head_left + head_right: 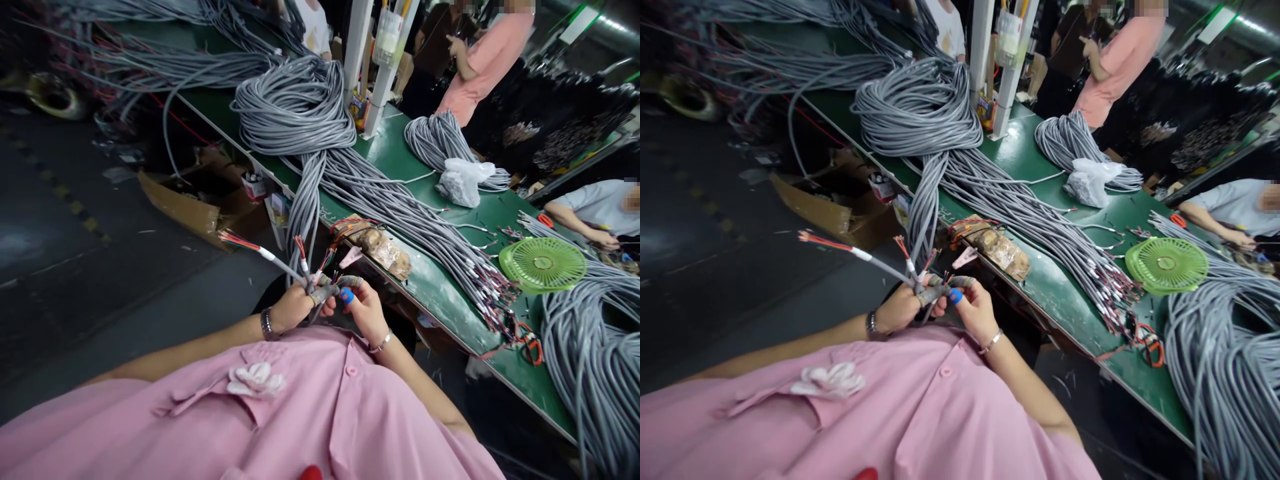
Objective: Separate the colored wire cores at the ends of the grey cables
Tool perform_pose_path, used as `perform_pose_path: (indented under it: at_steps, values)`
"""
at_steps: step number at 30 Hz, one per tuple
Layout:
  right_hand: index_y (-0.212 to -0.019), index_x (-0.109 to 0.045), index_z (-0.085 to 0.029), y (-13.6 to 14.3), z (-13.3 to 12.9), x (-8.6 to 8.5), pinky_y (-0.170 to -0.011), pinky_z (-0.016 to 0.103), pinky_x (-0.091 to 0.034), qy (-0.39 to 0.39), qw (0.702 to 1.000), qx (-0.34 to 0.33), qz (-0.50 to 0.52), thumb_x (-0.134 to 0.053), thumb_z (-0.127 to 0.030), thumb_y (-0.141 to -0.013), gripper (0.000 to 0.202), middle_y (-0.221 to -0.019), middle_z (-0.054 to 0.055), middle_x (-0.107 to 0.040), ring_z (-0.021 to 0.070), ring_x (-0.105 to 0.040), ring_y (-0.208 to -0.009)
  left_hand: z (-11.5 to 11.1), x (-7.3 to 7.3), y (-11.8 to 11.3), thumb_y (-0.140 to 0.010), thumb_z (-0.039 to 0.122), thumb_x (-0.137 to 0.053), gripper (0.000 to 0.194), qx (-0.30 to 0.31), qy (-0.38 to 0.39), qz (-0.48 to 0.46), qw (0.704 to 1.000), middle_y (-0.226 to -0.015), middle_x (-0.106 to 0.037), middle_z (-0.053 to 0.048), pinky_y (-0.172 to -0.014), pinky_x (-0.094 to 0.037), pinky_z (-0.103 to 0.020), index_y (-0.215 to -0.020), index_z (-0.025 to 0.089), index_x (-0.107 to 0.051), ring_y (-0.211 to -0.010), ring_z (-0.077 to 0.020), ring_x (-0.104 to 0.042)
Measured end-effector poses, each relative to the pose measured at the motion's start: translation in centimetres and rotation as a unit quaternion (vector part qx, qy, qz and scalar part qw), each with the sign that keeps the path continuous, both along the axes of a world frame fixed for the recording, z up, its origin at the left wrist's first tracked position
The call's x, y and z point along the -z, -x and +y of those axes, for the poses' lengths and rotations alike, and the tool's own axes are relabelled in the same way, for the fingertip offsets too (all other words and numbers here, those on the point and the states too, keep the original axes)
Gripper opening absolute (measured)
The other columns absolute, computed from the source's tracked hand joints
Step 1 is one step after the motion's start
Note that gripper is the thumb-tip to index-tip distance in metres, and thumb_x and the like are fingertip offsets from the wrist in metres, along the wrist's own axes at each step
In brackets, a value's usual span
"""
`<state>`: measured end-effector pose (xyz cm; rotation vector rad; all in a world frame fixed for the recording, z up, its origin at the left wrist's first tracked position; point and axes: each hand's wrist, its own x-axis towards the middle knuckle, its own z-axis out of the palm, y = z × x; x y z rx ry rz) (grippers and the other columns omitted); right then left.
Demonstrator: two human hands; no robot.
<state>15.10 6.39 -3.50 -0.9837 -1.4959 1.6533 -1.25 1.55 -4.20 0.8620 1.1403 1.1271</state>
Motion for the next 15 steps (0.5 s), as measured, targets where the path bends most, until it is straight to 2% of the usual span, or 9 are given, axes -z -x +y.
perform_pose_path:
  at_steps: [6,9,15]
  values:
    - [-0.092,-0.063,-0.016,0.32,0.34,-0.28,-0.05,0.021,-0.042,-0.007,1.0,0.019,-0.008,-0.069,-0.04,-0.074,0.03,-0.076,0.002,-0.063,0.0116,-0.054,-0.063,0.28,-0.45,-0.48,-0.076,0.037,-0.067,0.025,0.025,-0.003,0.024,0.999,-0.064,-0.068,-0.005,-0.052,-0.053,-0.027,-0.08,0.014,-0.061,-0.053,-0.0158,-0.064]
    - [-0.086,-0.062,-0.016,0.38,0.54,-0.58,-0.048,0.021,-0.042,-0.002,1.0,0.015,-0.009,-0.067,-0.04,-0.076,0.027,-0.069,0.001,-0.06,0.0108,-0.052,-0.058,0.41,-0.82,-0.68,-0.074,0.037,-0.07,0.026,0.042,0.011,0.037,0.998,-0.063,-0.068,-0.004,-0.052,-0.053,-0.027,-0.082,0.014,-0.062,-0.053,-0.0162,-0.064]
    - [-0.077,-0.059,-0.016,0.49,0.72,-0.23,-0.044,0.02,-0.037,0.042,0.997,0.059,-0.005,-0.068,-0.038,-0.073,0.025,-0.061,-0.003,-0.054,0.008,-0.045,-0.05,0.71,-0.49,-0.99,-0.074,0.037,-0.069,0.025,0.003,0.023,-0.004,1.0,-0.064,-0.068,-0.006,-0.054,-0.052,-0.028,-0.072,0.013,-0.062,-0.054,-0.0158,-0.063]
